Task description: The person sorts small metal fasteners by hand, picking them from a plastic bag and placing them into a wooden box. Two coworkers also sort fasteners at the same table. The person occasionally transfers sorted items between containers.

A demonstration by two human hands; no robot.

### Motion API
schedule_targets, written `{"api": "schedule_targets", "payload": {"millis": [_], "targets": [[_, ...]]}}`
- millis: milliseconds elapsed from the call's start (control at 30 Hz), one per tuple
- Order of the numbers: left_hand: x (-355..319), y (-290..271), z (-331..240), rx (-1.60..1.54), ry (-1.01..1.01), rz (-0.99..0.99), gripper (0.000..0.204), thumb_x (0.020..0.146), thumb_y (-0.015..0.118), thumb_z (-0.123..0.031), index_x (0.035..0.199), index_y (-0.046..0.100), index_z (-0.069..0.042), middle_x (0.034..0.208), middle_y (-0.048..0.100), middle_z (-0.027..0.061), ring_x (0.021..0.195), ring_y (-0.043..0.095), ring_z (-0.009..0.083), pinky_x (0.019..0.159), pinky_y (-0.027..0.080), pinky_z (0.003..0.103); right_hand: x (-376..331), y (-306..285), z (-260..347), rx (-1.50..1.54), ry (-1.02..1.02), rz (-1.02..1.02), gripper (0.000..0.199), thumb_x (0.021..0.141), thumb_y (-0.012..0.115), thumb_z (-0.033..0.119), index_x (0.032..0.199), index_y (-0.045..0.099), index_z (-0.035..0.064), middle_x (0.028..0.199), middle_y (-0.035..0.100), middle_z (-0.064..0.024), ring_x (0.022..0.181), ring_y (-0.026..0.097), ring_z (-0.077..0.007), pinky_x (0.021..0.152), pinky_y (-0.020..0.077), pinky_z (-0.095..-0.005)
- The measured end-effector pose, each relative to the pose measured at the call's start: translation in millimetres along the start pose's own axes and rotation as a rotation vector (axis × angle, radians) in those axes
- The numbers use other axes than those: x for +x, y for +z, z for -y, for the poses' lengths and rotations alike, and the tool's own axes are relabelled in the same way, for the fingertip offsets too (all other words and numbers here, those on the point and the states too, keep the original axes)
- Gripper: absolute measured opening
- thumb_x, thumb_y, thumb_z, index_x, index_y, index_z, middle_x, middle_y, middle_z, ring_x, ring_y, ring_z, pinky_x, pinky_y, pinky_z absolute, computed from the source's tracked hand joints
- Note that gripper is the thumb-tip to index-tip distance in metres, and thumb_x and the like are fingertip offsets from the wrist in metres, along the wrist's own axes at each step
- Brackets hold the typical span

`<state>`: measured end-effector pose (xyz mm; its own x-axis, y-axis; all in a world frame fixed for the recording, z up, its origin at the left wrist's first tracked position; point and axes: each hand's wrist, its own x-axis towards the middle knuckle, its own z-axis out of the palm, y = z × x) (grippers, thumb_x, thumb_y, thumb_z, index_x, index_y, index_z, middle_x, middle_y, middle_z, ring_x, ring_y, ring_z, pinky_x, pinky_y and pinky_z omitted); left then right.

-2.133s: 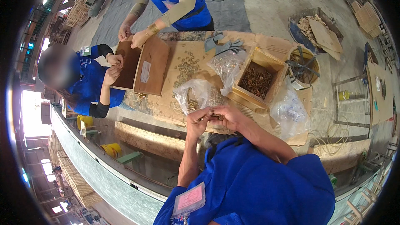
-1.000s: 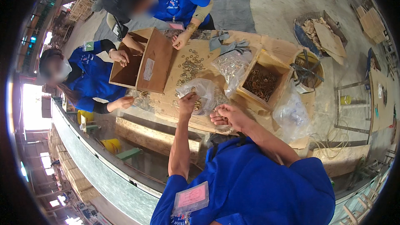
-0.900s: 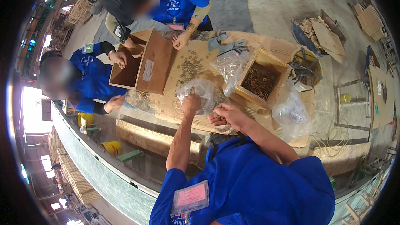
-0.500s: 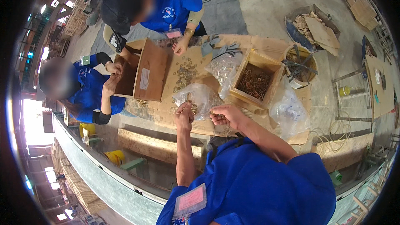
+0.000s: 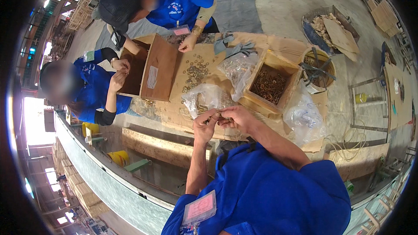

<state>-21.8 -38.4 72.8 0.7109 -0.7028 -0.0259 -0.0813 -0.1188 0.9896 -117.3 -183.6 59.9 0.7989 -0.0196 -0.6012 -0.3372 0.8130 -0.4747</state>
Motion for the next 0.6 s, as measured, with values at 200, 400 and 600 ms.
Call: {"api": "schedule_targets", "payload": {"millis": [200, 400, 600], "targets": [[9, -4, -7, 0.261, 0.054, 0.094, 0.027, 0.091, 0.067, -0.012, 0.114, 0.065, 0.002, 0.076, 0.068, 0.007, 0.067, 0.061, 0.0115, 0.059, 0.049, 0.026, -3, -9, 1, -0.049, -0.011, 0.037, 0.028, 0.095, 0.063, 0.02, 0.115, 0.062, 0.0002, 0.103, 0.068, -0.0101, 0.091, 0.067, -0.0183, 0.083, 0.0578, -0.0324], [-2, 3, 19, -0.856, -0.554, -0.134, 0.042, 0.094, 0.064, -0.03, 0.127, 0.056, -0.005, 0.059, 0.046, -0.0022, 0.049, 0.039, 0.0048, 0.04, 0.027, 0.021, 1, 0, 6, 0.013, -0.033, 0.069, 0.029, 0.095, 0.061, 0.013, 0.12, 0.06, -0.0006, 0.103, 0.069, -0.0093, 0.088, 0.068, -0.0168, 0.082, 0.0594, -0.0333], [11, -7, 35, -1.127, -0.355, -0.16, 0.026, 0.095, 0.061, -0.03, 0.1, 0.062, -0.005, 0.07, 0.054, 0.0008, 0.051, 0.043, 0.0099, 0.043, 0.034, 0.023, 5, 15, 5, -0.085, 0.032, -0.014, 0.033, 0.097, 0.058, 0.015, 0.125, 0.055, -0.0019, 0.109, 0.066, -0.0109, 0.093, 0.066, -0.0176, 0.084, 0.0569, -0.0307]]}}
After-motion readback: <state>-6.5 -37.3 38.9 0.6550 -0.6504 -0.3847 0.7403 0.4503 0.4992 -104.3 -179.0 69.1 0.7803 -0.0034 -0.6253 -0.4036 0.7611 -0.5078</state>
